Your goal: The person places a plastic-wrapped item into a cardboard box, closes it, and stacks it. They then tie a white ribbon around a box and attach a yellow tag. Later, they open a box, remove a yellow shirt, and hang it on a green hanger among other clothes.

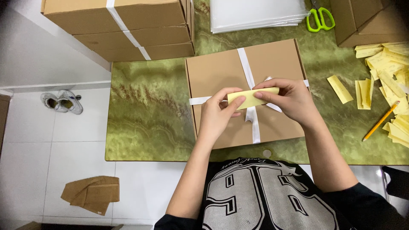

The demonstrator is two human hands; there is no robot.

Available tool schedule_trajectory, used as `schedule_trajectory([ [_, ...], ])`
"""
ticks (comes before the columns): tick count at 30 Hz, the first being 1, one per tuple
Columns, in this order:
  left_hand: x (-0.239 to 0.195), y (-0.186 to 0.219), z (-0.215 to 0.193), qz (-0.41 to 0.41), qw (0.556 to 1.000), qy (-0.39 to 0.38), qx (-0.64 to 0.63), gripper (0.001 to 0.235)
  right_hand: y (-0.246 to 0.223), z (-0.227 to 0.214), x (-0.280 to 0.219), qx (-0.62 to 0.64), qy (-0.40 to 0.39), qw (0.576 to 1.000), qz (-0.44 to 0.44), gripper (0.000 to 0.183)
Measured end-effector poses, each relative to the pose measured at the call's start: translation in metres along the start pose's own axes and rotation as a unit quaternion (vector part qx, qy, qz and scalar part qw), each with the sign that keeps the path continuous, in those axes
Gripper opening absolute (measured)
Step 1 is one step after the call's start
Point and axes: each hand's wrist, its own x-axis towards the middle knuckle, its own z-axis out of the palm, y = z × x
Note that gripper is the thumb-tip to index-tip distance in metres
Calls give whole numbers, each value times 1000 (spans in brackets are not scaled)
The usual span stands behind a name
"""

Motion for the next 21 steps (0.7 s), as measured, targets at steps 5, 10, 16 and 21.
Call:
schedule_trajectory([
  [5,-10,34,1,-55,998,7,-24,34,-8,-2,1,39,20,999,30,22],
  [10,-10,36,2,-44,999,21,2,34,-2,-2,2,53,24,997,49,23],
  [16,-2,20,5,-37,997,23,-57,26,7,-4,4,61,16,997,49,25],
  [21,-3,28,1,-35,999,34,-16,26,5,-3,5,62,14,997,48,24],
])
